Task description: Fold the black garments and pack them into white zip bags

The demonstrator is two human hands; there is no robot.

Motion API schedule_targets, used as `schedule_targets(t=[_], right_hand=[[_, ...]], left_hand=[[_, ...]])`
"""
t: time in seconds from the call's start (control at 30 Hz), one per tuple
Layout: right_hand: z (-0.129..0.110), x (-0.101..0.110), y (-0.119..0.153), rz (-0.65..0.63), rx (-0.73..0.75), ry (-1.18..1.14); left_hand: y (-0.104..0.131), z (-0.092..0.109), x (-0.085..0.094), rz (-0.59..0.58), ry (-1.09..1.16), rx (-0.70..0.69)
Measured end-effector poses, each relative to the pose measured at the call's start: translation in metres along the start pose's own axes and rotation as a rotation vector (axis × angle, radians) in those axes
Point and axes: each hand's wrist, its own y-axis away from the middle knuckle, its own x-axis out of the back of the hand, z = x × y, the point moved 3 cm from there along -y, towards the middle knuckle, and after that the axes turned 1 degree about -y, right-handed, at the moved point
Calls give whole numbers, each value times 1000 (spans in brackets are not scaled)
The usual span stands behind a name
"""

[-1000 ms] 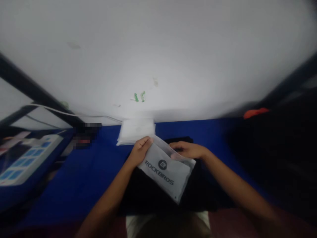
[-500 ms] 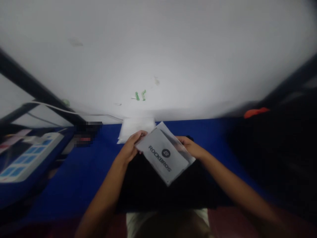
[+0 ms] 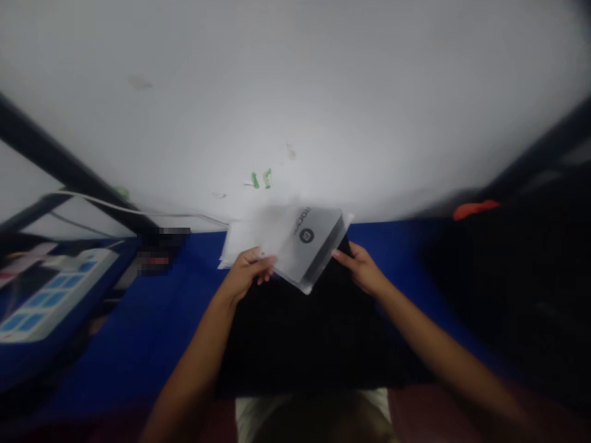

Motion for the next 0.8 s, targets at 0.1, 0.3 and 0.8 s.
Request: schedule_targets(t=[0.1,0.3,0.8], right_hand=[[-5,-1,5,-17,-94,-69],[0,-17,3,-49,-97,-131],[3,3,24,-491,-344,31]], left_hand=[[-6,3,17,196,204,-38],[-2,1,-2,-18,221,-15],[-17,1,60,356,-93,-130]])
